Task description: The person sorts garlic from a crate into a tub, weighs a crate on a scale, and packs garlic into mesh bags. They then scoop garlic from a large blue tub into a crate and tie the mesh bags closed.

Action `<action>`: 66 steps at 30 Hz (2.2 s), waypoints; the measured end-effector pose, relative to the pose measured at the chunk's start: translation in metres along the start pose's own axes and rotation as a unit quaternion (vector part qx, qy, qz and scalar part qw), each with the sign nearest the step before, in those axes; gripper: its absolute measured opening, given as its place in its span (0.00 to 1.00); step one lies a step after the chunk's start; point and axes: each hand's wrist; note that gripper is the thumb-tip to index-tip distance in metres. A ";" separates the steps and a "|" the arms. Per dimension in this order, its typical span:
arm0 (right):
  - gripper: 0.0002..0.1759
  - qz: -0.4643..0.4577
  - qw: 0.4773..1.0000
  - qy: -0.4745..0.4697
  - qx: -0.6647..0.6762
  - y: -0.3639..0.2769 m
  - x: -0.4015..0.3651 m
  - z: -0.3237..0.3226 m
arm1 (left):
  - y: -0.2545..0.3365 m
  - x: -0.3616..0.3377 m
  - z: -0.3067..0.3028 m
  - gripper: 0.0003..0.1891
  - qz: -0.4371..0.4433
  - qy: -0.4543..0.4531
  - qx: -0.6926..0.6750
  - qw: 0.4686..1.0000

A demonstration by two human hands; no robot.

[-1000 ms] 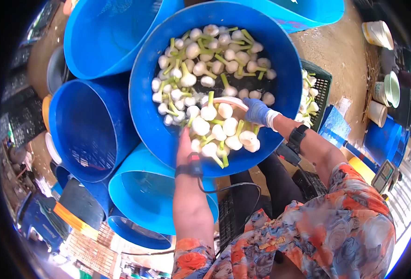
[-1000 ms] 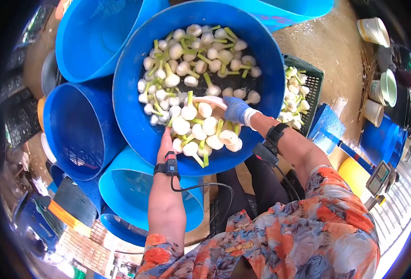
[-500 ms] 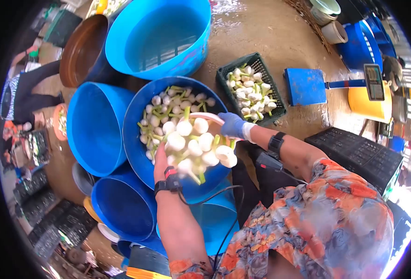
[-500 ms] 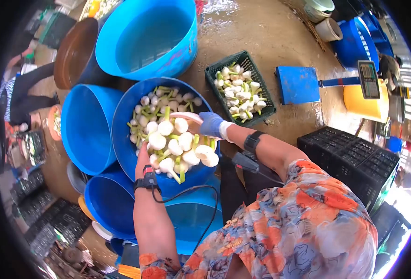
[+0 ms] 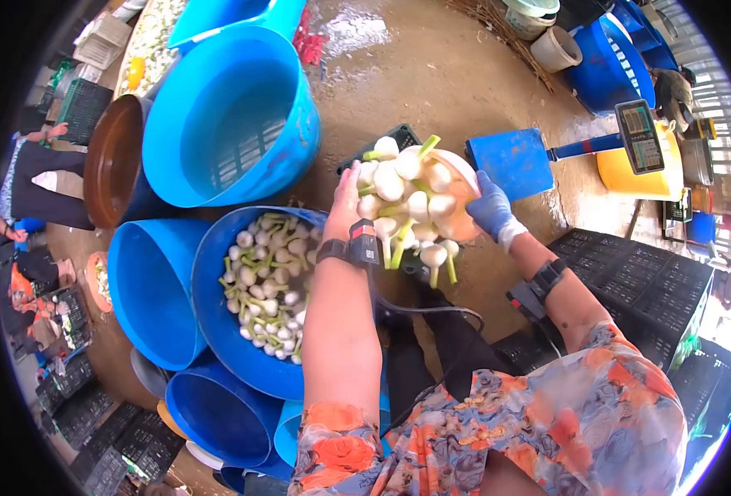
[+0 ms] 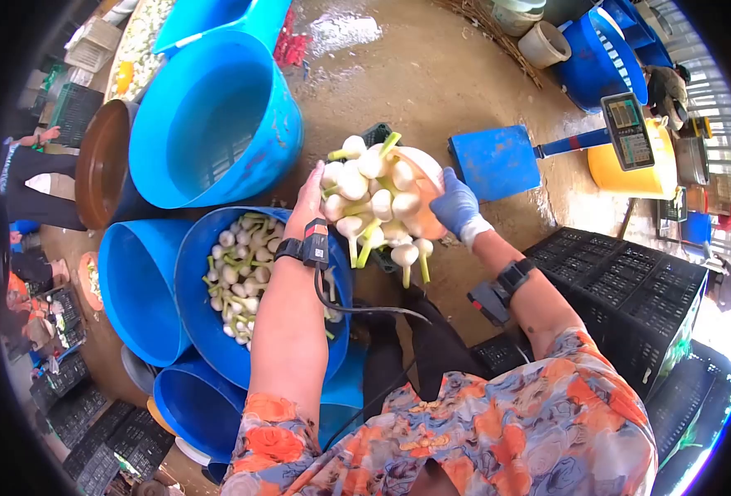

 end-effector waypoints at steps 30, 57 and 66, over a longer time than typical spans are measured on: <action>0.40 -0.162 0.858 -0.398 0.281 -0.111 -0.026 0.133 | -0.215 -0.128 -0.137 0.17 0.072 0.213 -0.428 0.875; 0.28 -0.231 0.866 -0.265 -0.355 0.216 0.133 0.185 | -0.179 0.253 -0.004 0.37 0.048 0.346 0.529 0.773; 0.24 -0.256 0.961 -0.083 -0.068 0.178 0.213 0.212 | -0.158 0.257 -0.034 0.43 0.321 0.300 0.309 0.843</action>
Point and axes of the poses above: each hand's wrist, its own x-axis towards the middle knuckle, its own z-axis out of the palm, y = z × x, and after that the axes turned 14 degrees about -z, right-handed
